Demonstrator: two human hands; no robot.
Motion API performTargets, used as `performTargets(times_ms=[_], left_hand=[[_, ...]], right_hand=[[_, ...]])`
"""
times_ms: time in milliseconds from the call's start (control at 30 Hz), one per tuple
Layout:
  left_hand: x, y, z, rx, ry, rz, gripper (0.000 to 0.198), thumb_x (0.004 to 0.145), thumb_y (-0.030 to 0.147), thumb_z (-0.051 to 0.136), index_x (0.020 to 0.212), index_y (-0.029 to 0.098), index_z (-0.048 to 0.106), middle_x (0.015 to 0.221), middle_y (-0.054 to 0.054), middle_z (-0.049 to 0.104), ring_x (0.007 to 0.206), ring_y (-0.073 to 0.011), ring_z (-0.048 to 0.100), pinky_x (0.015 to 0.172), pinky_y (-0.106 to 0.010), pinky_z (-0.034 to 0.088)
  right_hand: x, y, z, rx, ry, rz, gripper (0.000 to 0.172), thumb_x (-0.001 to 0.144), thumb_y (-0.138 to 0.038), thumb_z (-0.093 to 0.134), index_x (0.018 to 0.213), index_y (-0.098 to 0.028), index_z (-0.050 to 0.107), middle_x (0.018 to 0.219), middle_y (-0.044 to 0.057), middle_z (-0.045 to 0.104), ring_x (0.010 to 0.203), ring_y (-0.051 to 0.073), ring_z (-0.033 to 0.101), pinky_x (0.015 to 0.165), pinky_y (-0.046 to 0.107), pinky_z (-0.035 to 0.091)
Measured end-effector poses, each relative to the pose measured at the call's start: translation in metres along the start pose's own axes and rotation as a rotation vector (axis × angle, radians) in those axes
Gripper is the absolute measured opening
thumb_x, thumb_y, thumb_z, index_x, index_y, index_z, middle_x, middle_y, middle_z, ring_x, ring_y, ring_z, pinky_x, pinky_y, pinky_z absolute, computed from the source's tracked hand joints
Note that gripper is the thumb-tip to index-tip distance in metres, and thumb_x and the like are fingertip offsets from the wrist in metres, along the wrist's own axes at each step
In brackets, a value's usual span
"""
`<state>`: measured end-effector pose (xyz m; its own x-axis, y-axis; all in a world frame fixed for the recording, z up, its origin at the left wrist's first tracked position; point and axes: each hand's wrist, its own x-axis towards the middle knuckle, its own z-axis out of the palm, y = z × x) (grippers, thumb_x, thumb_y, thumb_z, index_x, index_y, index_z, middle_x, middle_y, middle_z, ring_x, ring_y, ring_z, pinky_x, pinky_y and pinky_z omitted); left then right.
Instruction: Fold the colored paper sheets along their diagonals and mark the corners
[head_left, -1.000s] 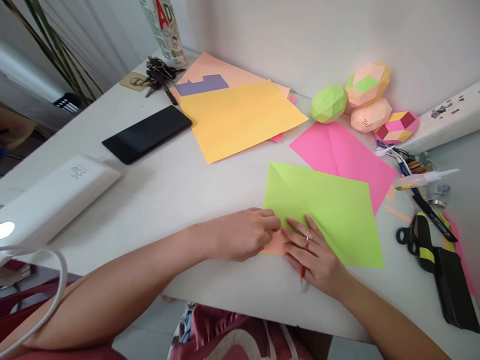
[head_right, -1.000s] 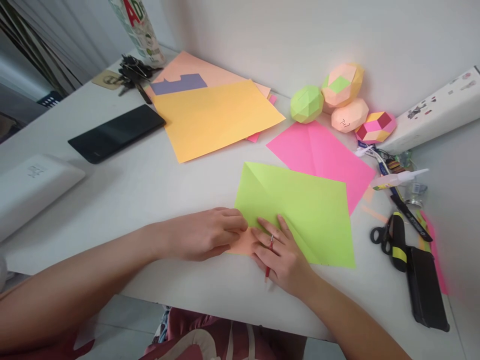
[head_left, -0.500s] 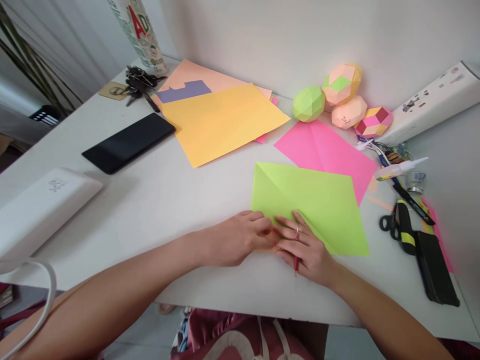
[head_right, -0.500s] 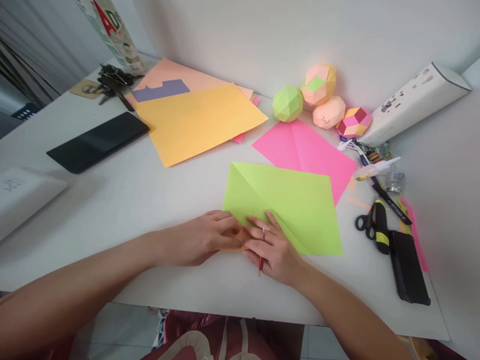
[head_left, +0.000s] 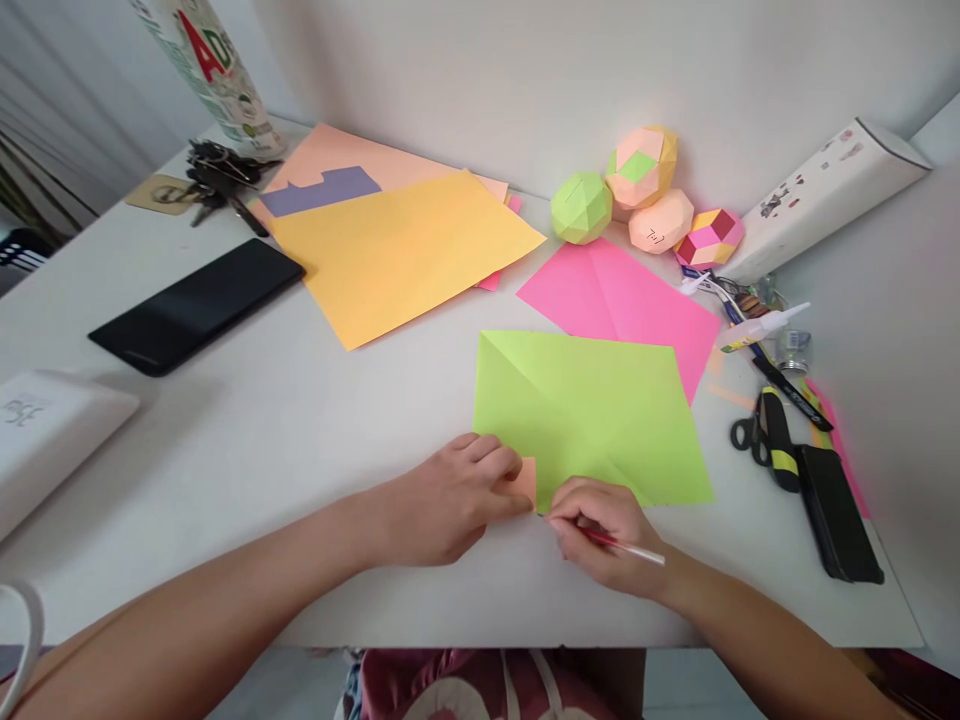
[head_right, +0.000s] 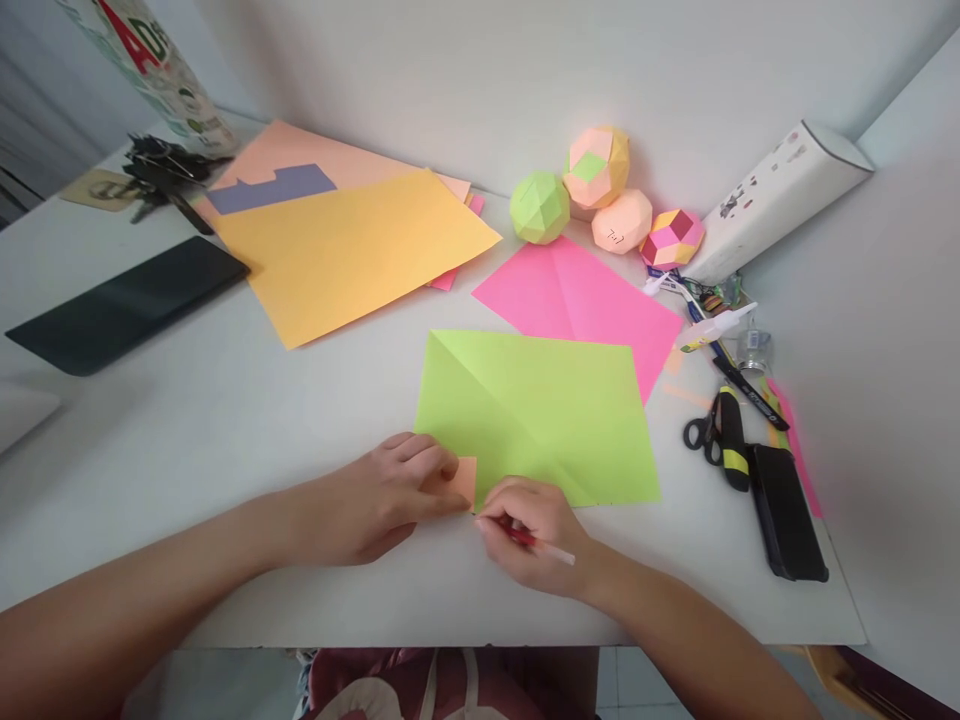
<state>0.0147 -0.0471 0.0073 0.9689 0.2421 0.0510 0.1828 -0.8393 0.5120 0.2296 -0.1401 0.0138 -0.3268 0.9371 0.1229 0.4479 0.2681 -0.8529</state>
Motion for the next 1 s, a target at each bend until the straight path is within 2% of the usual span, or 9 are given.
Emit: performTargets(times_ms=[100, 233, 367, 1000], left_hand=[[0.0, 0.0, 0.002, 0.006, -0.002, -0.007, 0.043, 0.079, 0.008, 0.051, 0.117, 0.027, 0.058, 0.101, -0.008, 0.051, 0.091, -0.0241, 0.045, 0.084, -0.037, 0.039], [0.001, 0.0, 0.005, 0.008, 0.007, -0.016, 0.039, 0.083, 0.007, 0.047, 0.114, 0.026, 0.06, 0.098, -0.008, 0.051, 0.09, -0.023, 0.044, 0.082, -0.037, 0.04], [0.001, 0.001, 0.007, 0.003, 0.003, -0.013, 0.037, 0.087, 0.008, 0.043, 0.115, 0.024, 0.06, 0.098, -0.008, 0.051, 0.089, -0.0227, 0.043, 0.083, -0.037, 0.04], [0.0, 0.001, 0.009, -0.008, 0.019, -0.023, 0.036, 0.087, 0.008, 0.043, 0.114, 0.025, 0.06, 0.096, -0.007, 0.049, 0.091, -0.0234, 0.042, 0.084, -0.037, 0.038]], right_hand=[[0.001, 0.003, 0.004, -0.083, 0.062, -0.068, 0.01, 0.085, -0.015, 0.052, 0.078, -0.021, 0.056, 0.068, 0.0, 0.06, 0.054, 0.01, 0.054, 0.046, 0.021, 0.043], [0.0, 0.005, 0.009, -0.128, 0.111, -0.099, 0.013, 0.082, -0.01, 0.052, 0.076, -0.022, 0.053, 0.066, -0.002, 0.059, 0.055, 0.01, 0.056, 0.049, 0.02, 0.045], [0.001, 0.004, 0.01, -0.124, 0.11, -0.087, 0.015, 0.081, -0.008, 0.051, 0.076, -0.021, 0.052, 0.067, -0.001, 0.059, 0.056, 0.01, 0.057, 0.05, 0.02, 0.045], [-0.001, 0.007, 0.011, -0.099, 0.087, -0.032, 0.015, 0.081, -0.009, 0.051, 0.073, -0.021, 0.05, 0.065, -0.002, 0.056, 0.056, 0.01, 0.053, 0.051, 0.021, 0.043]])
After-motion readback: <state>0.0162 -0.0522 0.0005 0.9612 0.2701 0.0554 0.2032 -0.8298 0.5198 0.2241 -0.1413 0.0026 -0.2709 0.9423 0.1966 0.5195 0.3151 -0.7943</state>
